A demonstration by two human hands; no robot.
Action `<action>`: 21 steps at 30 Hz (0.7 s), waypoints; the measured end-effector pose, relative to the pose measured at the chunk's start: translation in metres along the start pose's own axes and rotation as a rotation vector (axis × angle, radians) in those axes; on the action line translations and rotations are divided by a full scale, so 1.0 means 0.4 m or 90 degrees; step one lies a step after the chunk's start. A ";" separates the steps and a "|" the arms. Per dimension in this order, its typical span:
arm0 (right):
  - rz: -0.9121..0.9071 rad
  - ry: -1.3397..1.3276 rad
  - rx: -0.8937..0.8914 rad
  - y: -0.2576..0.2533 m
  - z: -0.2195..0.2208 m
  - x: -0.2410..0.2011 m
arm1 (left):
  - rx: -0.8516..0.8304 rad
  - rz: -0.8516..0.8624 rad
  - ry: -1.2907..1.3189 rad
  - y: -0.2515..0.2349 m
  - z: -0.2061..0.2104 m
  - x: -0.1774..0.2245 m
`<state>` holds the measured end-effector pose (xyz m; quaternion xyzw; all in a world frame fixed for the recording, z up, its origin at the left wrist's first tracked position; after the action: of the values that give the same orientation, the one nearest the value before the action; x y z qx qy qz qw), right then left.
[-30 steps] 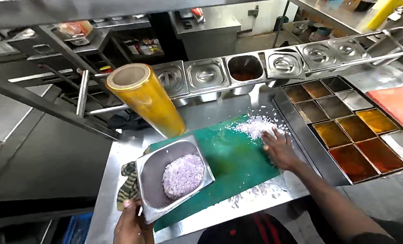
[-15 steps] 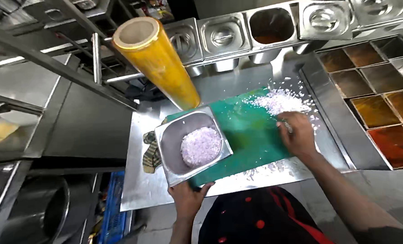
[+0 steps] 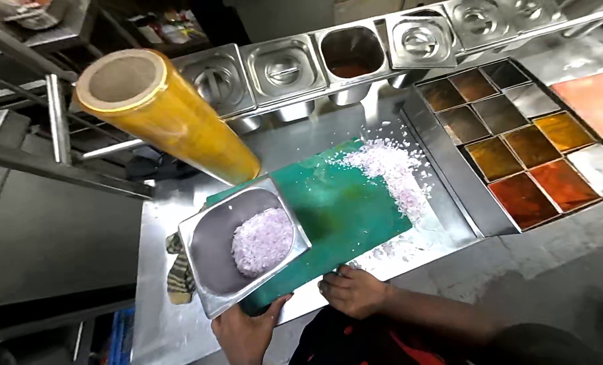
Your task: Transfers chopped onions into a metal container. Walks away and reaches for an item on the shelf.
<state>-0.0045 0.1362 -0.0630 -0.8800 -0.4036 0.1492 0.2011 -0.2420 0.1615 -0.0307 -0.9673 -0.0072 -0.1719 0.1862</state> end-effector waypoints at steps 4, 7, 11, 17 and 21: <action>0.061 0.016 -0.023 0.110 -0.056 0.133 | -0.014 0.000 0.000 -0.017 -0.002 -0.014; 0.107 0.003 -0.051 0.201 -0.116 0.256 | -0.038 -0.003 0.013 -0.025 0.005 -0.030; 0.170 0.035 -0.050 0.329 -0.189 0.411 | -0.063 -0.007 0.058 -0.023 0.010 -0.030; 0.329 0.000 0.021 0.341 -0.220 0.516 | -0.071 0.022 0.153 -0.023 0.015 -0.042; 0.450 0.010 0.119 0.288 -0.249 0.536 | -0.040 0.036 0.258 -0.021 -0.006 -0.053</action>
<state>0.2476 0.2097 -0.0521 -0.9440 -0.0579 0.2392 0.2196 -0.2632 0.1695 -0.0328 -0.9181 0.0631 -0.3577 0.1586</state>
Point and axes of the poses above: each hand's wrist, its own y-axis away from the middle knuckle, its own z-axis out of the palm, x = y × z, the point moved 8 cm from there along -y, towards the middle knuckle, and after that the axes turned 9 degrees about z, right-handed, at the moved point
